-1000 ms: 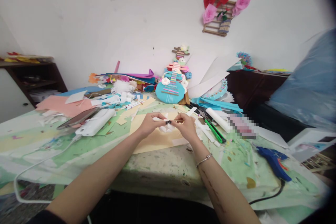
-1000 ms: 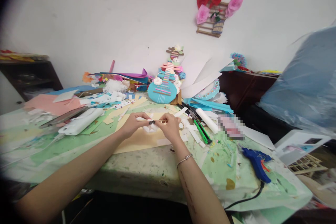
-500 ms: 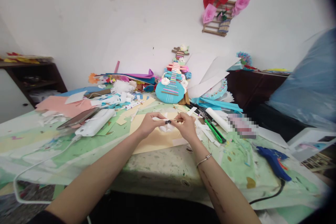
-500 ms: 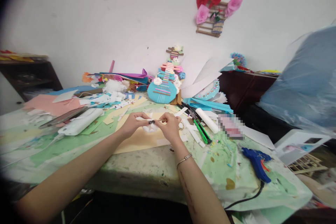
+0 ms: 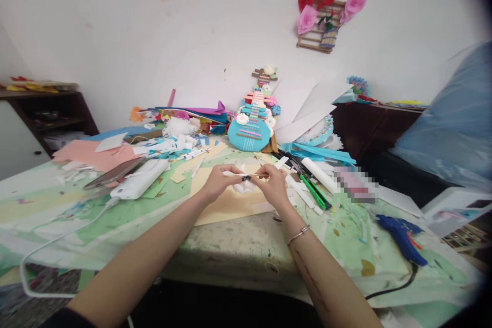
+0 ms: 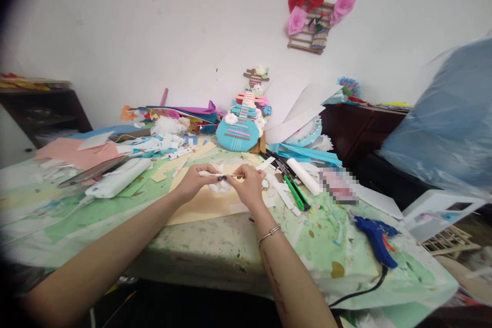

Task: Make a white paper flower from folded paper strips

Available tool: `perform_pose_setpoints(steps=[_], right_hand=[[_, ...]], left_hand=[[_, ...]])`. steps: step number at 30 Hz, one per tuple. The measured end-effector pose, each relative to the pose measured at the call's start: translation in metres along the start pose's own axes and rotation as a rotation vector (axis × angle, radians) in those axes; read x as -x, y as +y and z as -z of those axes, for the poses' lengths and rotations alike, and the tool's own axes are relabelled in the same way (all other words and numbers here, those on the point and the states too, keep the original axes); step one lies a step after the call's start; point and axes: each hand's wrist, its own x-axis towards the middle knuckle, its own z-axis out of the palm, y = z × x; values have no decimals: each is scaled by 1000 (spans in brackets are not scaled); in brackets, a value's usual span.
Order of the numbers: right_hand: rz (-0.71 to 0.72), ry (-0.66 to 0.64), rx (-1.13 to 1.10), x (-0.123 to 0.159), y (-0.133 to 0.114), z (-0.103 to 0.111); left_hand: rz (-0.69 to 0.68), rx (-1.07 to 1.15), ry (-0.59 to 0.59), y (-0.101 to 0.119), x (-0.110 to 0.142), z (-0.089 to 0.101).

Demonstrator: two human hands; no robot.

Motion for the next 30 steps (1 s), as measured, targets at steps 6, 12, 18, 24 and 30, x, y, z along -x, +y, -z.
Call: perform_pose_setpoints(steps=[6, 12, 18, 24, 30], right_hand=[[5, 6, 5, 0, -1, 0], [6, 8, 12, 0, 0, 0], [7, 8, 4, 0, 1, 0], [8, 5, 14, 0, 0, 1], [11, 8, 12, 0, -1, 1]], left_hand=[[-6, 1, -11, -1, 0, 0], [-1, -17, -8, 2, 0, 0], [11, -3, 0, 2, 0, -1], [14, 5, -5, 3, 1, -1], [13, 10, 1, 3, 1, -1]])
